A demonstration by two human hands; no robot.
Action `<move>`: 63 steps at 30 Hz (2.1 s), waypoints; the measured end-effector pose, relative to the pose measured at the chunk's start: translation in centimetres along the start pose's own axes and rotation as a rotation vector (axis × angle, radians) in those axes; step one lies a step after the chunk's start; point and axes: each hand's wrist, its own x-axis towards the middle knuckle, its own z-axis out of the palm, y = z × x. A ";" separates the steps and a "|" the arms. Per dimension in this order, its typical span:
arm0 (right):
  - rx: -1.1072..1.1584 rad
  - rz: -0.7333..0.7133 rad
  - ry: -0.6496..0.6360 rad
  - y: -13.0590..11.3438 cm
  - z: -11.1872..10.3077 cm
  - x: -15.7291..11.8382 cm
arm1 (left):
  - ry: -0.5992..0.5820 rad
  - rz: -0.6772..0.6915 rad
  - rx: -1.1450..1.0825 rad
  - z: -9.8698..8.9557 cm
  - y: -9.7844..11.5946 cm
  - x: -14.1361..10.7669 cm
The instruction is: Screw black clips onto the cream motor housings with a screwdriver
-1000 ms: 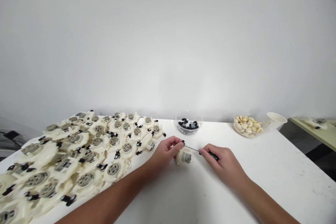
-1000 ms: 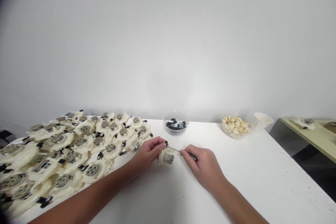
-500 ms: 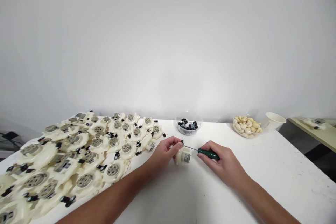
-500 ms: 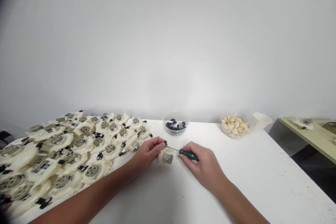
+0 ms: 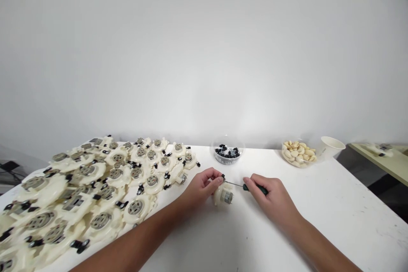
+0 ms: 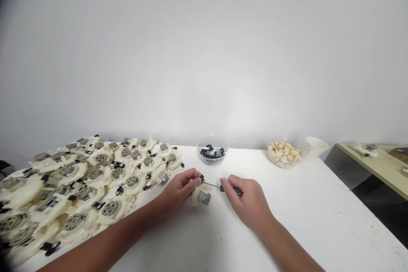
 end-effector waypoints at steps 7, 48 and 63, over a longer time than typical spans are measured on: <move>0.084 -0.025 -0.151 -0.3 -0.5 0.1 | 0.071 0.019 -0.049 -0.3 -0.3 0.3; 0.038 -0.139 -0.015 1.1 -0.5 0.6 | 0.065 0.014 -0.048 -0.5 -0.4 0.6; 0.046 -0.215 -0.044 1.1 -0.8 0.6 | 0.051 0.018 -0.041 -0.7 -0.6 0.7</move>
